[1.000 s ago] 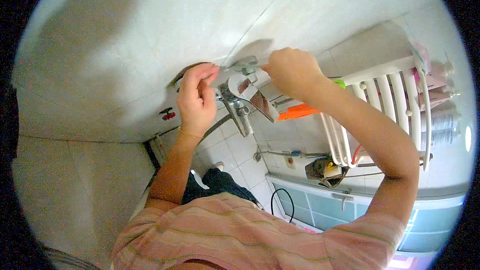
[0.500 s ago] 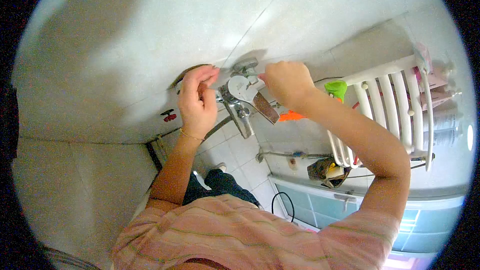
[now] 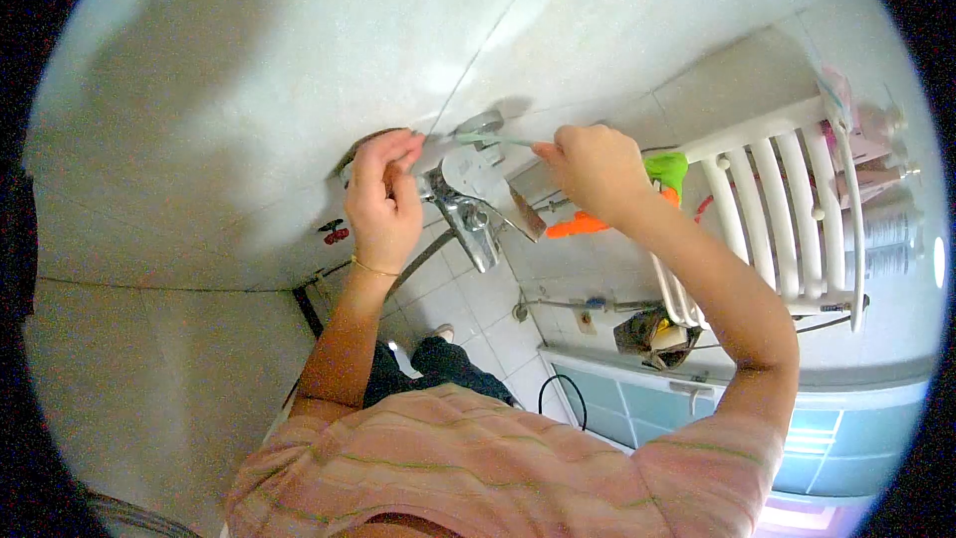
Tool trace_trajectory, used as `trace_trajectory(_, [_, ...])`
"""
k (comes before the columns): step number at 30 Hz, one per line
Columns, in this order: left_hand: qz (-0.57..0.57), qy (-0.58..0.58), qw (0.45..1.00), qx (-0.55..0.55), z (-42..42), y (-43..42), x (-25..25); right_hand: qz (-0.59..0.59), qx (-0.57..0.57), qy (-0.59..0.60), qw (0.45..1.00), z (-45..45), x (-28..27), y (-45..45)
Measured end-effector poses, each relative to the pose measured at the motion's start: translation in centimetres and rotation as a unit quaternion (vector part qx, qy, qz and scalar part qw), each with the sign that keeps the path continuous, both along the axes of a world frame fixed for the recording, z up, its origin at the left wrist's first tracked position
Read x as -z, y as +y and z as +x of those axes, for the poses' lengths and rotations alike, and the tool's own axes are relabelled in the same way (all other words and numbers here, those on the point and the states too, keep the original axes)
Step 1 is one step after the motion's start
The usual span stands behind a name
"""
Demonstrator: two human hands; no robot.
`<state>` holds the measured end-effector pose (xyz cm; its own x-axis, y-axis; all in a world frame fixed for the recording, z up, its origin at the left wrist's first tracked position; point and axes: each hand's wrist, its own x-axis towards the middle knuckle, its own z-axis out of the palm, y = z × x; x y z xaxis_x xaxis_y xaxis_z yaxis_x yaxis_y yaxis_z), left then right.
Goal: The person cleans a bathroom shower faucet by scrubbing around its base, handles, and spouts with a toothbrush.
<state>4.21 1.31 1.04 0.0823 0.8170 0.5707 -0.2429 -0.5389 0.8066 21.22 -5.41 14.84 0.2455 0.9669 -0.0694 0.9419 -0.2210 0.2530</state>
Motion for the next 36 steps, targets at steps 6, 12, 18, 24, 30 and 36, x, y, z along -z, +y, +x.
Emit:
trace_trajectory(6, [0.008,0.009,1.000,-0.018,0.2,0.0,0.1,-0.019,-0.031,0.010,0.999,0.1,2.0,0.9])
trace_trajectory(12, [0.010,0.018,0.999,-0.039,0.3,0.1,0.1,-0.016,0.013,-0.020,1.000,-1.1,0.2,0.2])
trace_trajectory(18, [0.010,-0.004,1.000,-0.028,0.4,0.0,0.4,-0.002,-0.039,-0.074,0.996,-1.7,2.3,0.4])
trace_trajectory(24, [0.027,0.008,0.998,-0.049,0.7,0.1,0.7,0.046,-0.030,-0.057,0.997,-1.4,2.3,-1.2])
trace_trajectory(30, [0.017,0.032,0.999,-0.021,0.2,0.0,0.4,0.026,-0.025,-0.060,0.998,-2.3,2.1,-0.4])
trace_trajectory(36, [0.024,0.033,0.998,-0.042,0.6,0.1,0.7,0.058,-0.024,-0.057,0.996,-1.7,2.4,-0.7])
